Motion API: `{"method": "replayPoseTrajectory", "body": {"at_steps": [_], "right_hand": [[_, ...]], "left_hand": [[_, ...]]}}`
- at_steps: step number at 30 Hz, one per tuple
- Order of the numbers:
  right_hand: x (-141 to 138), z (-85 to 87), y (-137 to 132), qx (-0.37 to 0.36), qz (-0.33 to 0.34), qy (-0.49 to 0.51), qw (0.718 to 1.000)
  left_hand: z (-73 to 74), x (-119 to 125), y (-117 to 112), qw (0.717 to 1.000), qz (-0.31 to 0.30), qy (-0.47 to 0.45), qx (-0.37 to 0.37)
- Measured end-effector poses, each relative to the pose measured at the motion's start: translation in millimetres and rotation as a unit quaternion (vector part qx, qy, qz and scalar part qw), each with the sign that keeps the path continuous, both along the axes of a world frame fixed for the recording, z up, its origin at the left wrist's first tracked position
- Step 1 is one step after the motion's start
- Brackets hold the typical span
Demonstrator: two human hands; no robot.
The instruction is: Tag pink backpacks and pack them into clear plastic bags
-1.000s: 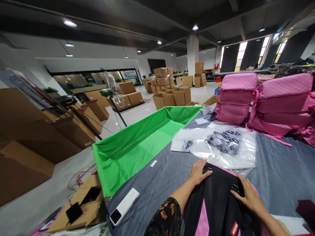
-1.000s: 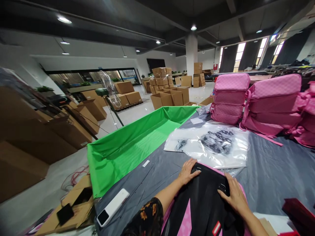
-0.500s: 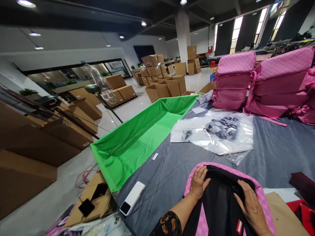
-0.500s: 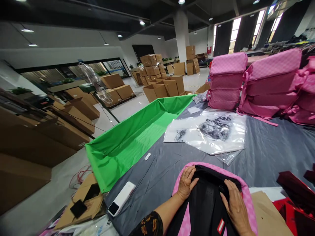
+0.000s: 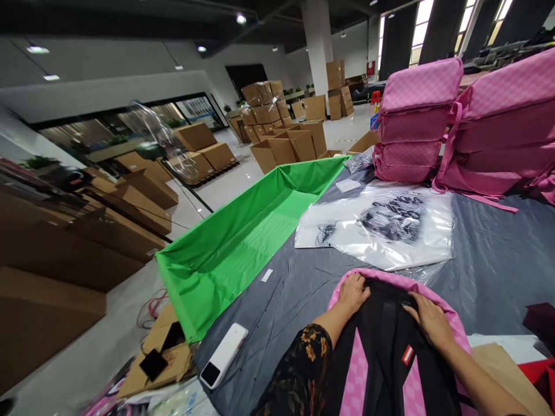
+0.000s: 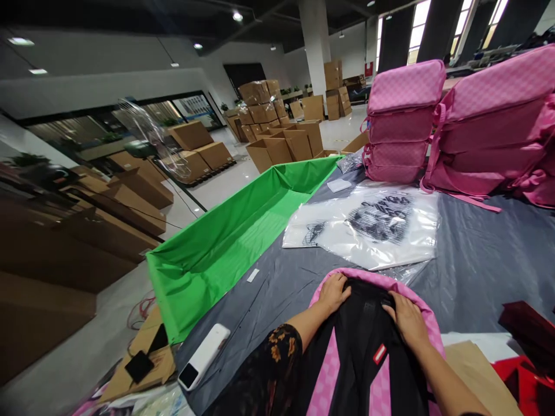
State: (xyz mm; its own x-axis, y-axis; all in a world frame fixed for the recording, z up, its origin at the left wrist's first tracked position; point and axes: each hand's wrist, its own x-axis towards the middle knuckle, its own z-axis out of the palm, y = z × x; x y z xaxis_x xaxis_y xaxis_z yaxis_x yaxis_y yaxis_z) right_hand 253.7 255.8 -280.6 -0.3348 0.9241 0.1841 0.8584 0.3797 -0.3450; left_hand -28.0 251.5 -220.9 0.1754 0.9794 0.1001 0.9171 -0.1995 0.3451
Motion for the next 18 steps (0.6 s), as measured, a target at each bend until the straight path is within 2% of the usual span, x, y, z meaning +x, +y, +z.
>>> {"method": "replayPoseTrajectory", "body": {"at_steps": [2, 5, 8, 10, 12, 15, 18], "right_hand": [[-0.7, -0.4, 17.3, 0.007, -0.004, 0.001, 1.000], [-4.8, -5.6, 22.5, 0.022, -0.010, -0.005, 1.000], [-12.5, -9.9, 11.6, 0.046, -0.020, -0.021, 0.999], [-14.0, -5.8, 3.7, 0.063, -0.012, -0.035, 0.997], [-7.9, 7.0, 1.5, 0.078, 0.019, -0.050, 0.996], [14.5, 38.0, 16.2, 0.088, 0.055, -0.074, 0.992], [36.9, 62.9, 49.5, 0.016, 0.042, -0.109, 0.993]], "left_hand": [[17.6, 5.6, -5.6, 1.000, -0.007, 0.007, -0.012], [31.4, 17.5, -39.1, 0.997, -0.064, -0.015, -0.034], [29.0, 29.8, -65.8, 0.988, -0.078, -0.065, -0.118], [24.2, 35.4, -68.7, 0.982, -0.060, -0.096, -0.150], [20.5, 38.3, -65.0, 0.979, -0.051, -0.126, -0.150], [17.1, 39.3, -62.0, 0.976, -0.041, -0.155, -0.145], [10.9, 40.3, -66.7, 0.975, -0.040, -0.168, -0.137]]}}
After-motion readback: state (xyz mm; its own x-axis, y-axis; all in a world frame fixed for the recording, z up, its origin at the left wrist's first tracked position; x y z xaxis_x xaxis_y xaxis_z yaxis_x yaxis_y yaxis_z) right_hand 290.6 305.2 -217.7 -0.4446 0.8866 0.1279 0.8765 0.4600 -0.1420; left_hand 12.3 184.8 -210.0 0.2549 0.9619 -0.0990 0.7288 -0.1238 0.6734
